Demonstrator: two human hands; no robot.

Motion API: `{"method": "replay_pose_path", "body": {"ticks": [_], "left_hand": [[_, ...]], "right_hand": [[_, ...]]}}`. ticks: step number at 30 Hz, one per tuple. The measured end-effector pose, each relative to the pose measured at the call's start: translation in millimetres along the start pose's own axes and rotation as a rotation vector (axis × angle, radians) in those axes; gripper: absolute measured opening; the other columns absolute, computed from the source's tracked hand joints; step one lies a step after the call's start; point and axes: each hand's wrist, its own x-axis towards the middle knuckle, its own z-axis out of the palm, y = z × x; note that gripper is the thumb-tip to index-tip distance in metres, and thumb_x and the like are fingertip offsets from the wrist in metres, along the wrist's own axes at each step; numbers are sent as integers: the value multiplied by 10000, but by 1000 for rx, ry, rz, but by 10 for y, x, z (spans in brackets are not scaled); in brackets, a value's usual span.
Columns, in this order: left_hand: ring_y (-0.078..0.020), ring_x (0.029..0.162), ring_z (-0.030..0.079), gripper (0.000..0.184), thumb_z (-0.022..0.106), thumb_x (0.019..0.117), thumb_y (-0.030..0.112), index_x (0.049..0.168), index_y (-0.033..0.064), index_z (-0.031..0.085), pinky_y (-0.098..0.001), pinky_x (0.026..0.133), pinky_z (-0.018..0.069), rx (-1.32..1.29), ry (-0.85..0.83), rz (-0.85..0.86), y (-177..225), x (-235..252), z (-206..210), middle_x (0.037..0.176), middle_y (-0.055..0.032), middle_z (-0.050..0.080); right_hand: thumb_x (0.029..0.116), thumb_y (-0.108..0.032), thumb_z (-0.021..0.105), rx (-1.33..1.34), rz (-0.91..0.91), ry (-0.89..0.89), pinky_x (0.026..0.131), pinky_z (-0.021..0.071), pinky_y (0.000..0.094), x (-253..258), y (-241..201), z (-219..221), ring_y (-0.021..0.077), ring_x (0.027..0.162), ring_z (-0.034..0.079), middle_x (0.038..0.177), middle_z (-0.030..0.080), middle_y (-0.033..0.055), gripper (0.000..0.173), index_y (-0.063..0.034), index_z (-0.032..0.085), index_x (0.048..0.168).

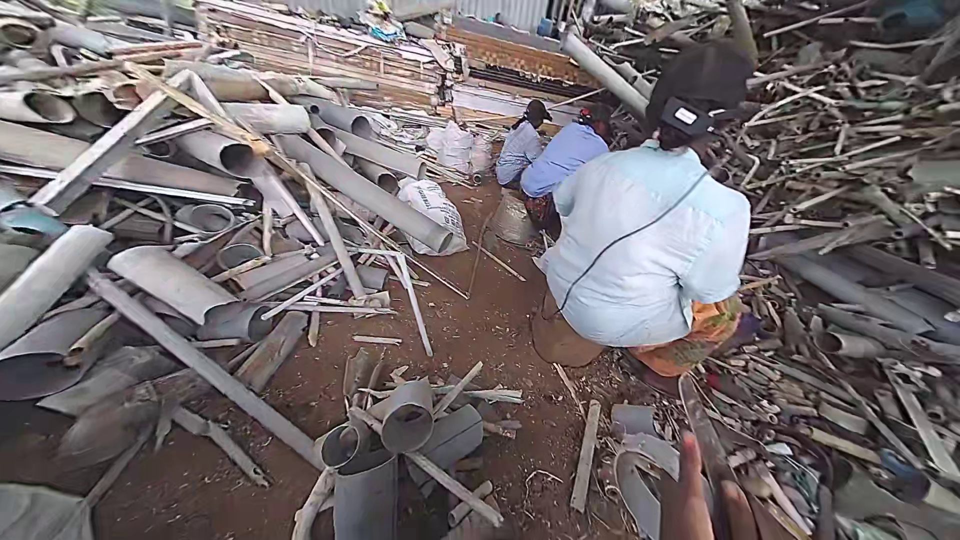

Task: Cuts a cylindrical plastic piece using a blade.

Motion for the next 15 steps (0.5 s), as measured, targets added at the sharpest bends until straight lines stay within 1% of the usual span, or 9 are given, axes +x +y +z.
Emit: {"method": "replay_pose_path", "body": {"ticks": [2, 3, 4, 6, 7, 9, 13, 14, 15], "left_hand": [[-232, 1430, 425, 698, 300, 1085, 514, 1509, -32, 390, -445, 1192, 328, 35, -59, -25, -311, 147, -24, 1534, -210, 446], [-215, 1349, 503, 730, 257, 1072, 570, 1485, -7, 428, -436, 1137, 399, 14, -66, -41, -377, 177, -22, 1461, -187, 518], [-188, 1148, 616, 737, 225, 1063, 599, 1385, 4, 517, -404, 1000, 505, -14, -40, -37, -426, 207, -5, 1262, -156, 626], [-185, 880, 678, 786, 156, 1053, 628, 1221, -3, 594, -372, 813, 568, -83, -41, -44, -418, 240, -30, 987, -133, 686], [-197, 689, 702, 806, 115, 1047, 639, 1046, -2, 605, -351, 655, 599, -117, -31, -32, -429, 275, -36, 789, -129, 702], [-216, 554, 670, 802, 107, 1047, 639, 913, 4, 579, -337, 547, 582, -221, -57, -56, -410, 315, -65, 644, -121, 654], [-116, 526, 657, 803, 36, 1060, 588, 802, 69, 593, -250, 513, 564, -229, -137, -3, -375, 321, -13, 609, -44, 655], [-100, 600, 667, 793, 22, 1058, 580, 876, 69, 601, -241, 568, 571, -148, -152, 42, -387, 348, -7, 685, -37, 672], [-110, 746, 673, 787, 26, 1054, 583, 1026, 48, 602, -262, 687, 575, -62, -166, 80, -410, 360, -34, 826, -54, 682]], "right_hand": [[1108, -362, 367, -9, 39, 27, 799, 502, 713, -48, 87, 50, 547, 901, 687, 914, 696, 336, 572, 113, 685, 1112], [1104, -366, 376, -25, 75, 22, 772, 511, 700, -72, 69, 67, 536, 875, 692, 876, 698, 314, 553, 88, 690, 1099], [1106, -369, 377, -51, 118, -6, 768, 526, 677, -91, 23, 74, 514, 878, 702, 884, 704, 293, 533, 61, 692, 1119], [1116, -407, 342, -147, 221, -147, 801, 556, 593, -95, -132, 53, 447, 946, 717, 964, 716, 248, 524, -4, 665, 1207], [1120, -426, 317, -195, 270, -243, 836, 555, 552, -87, -210, 30, 415, 1001, 711, 1014, 713, 228, 521, -35, 636, 1251], [1127, -407, 285, -241, 282, -398, 877, 548, 516, -71, -309, -30, 388, 1078, 692, 1094, 696, 216, 498, -47, 592, 1285], [1129, -393, 281, -238, 246, -509, 897, 528, 542, -33, -306, -238, 413, 1119, 664, 1158, 671, 237, 492, -46, 579, 1311], [1128, -420, 282, -234, 249, -466, 876, 532, 559, -3, -258, -289, 429, 1093, 673, 1131, 678, 248, 517, -39, 579, 1311], [1125, -446, 275, -232, 267, -419, 860, 538, 565, 17, -192, -315, 432, 1066, 683, 1098, 685, 248, 543, -38, 574, 1322]]}}
